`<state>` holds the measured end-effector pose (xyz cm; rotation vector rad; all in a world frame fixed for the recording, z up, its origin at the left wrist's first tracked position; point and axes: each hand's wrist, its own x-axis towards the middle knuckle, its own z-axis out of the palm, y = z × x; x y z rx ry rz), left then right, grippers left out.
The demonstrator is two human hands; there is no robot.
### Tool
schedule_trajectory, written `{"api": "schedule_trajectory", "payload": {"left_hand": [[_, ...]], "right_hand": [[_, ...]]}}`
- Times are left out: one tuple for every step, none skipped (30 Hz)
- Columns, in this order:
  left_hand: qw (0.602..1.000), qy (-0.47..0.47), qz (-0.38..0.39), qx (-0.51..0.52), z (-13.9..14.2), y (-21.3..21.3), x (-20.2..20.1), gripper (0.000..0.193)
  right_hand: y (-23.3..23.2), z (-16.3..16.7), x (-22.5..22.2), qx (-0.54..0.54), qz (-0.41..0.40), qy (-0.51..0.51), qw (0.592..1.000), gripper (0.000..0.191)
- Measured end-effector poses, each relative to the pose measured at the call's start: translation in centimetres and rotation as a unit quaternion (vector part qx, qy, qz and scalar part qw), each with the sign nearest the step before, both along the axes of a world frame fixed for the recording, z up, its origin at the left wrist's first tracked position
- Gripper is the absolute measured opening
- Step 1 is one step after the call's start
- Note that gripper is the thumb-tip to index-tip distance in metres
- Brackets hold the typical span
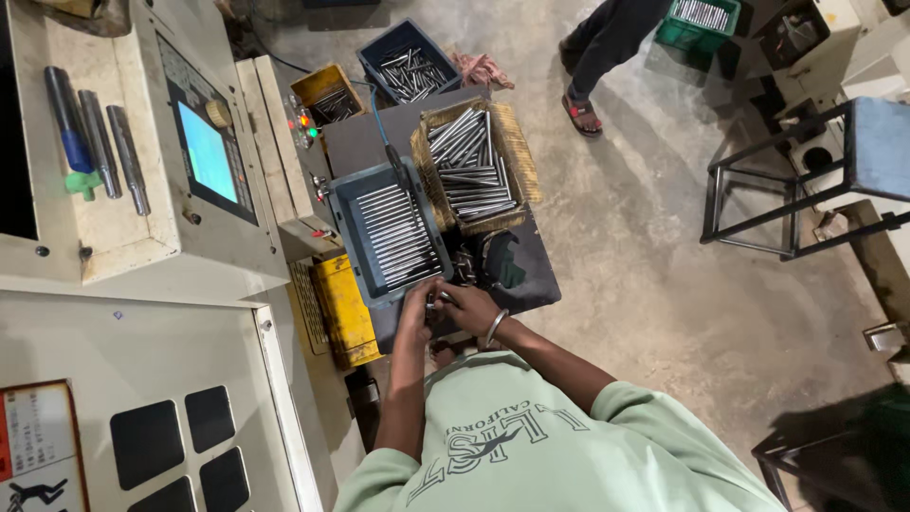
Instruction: The person picks up metal rods from a tray, wipes them with a cloth, and places them into a machine. The person then closes the machine door and operates the control panel.
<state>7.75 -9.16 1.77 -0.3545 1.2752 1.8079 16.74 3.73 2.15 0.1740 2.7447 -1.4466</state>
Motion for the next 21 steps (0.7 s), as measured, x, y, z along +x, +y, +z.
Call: {"api": "schedule_trajectory", "payload": {"left_hand": [[1.0,-0.003,0.001,0.008,-0.2,0.1,0.1,0.02],[1.0,0.014,-0.004,0.006,-0.4,0.2,0.1,0.021],[1.0,0.03,-0.009,0.003,-0.6,0.4,0.1,0.023],[0.999,0.045,-0.013,0.0,-0.8,0.5,0.2,0.024],[0.999,0.05,-0.015,-0.003,-1.0,0.5,0.3,0.024],[0.998,0.059,-0.015,-0.004,-1.1,0.6,0.1,0.024],[0.998,0.067,-0.016,-0.006,-1.2,0.7,-0.1,0.024],[0.998,0.064,-0.005,-0.004,-1.3,0.6,0.0,0.022],[0.998,0.062,0.007,-0.002,-1.4,0.5,0.0,0.021],[0.998,0.061,0.019,0.001,-1.4,0.5,-0.2,0.02],[0.998,0.055,0.038,-0.009,-1.4,0.4,-0.3,0.019],[0.997,0.048,0.058,-0.018,-1.4,0.2,-0.3,0.019],[0.996,0.042,0.078,-0.027,-1.5,0.0,-0.3,0.019],[0.996,0.016,0.077,-0.041,-1.5,-0.1,-0.3,0.013],[0.996,-0.011,0.074,-0.054,-1.5,-0.3,-0.3,0.011],[0.994,-0.038,0.071,-0.068,-1.6,-0.4,-0.1,0.015],[0.995,-0.056,0.067,-0.052,-1.6,-0.5,0.0,0.016],[0.995,-0.073,0.063,-0.037,-1.6,-0.5,0.1,0.018],[0.994,-0.09,0.059,-0.021,-1.7,-0.4,0.2,0.019],[0.995,-0.084,0.044,-0.022,-1.7,-0.4,0.3,0.019],[0.996,-0.078,0.029,-0.023,-1.8,-0.3,0.3,0.018]], "right_hand": [[-0.1,0.0,0.1,-0.002,-0.005,-0.008,1.0,0.036],[-0.2,0.1,0.1,-0.004,-0.011,-0.016,1.0,0.036],[-0.3,0.3,0.2,-0.006,-0.016,-0.024,1.0,0.036],[-0.4,0.4,0.3,0.002,-0.019,-0.021,1.0,0.037],[-0.5,0.6,0.5,0.009,-0.021,-0.018,1.0,0.037],[-0.5,0.8,0.4,0.019,-0.023,-0.013,0.999,0.037],[-0.5,1.0,0.3,0.022,-0.023,-0.01,0.999,0.038],[-0.6,1.2,0.5,0.024,-0.023,-0.009,0.999,0.038],[-0.7,1.4,0.6,0.025,-0.023,-0.008,0.999,0.039],[-0.5,1.7,0.6,0.008,-0.011,0.002,1.0,0.031],[-0.4,1.9,0.7,-0.009,0.001,0.012,1.0,0.025],[-0.4,2.2,0.8,-0.027,0.013,0.021,0.999,0.02],[-0.4,2.4,0.9,-0.06,0.008,0.012,0.998,0.021],[-0.3,2.5,0.8,-0.092,0.001,0.004,0.996,0.022],[-0.2,2.6,0.8,-0.124,-0.007,-0.003,0.992,0.023],[0.0,2.7,0.6,-0.122,-0.012,-0.016,0.992,0.023],[0.2,2.6,0.5,-0.123,-0.016,-0.028,0.992,0.024],[0.2,2.5,0.4,-0.125,-0.021,-0.041,0.991,0.024],[0.2,2.2,0.3,-0.099,-0.014,-0.018,0.995,0.025],[0.4,1.9,0.4,-0.072,-0.007,0.005,0.997,0.025],[0.5,1.5,0.6,-0.045,0.0,0.026,0.999,0.026]]}}
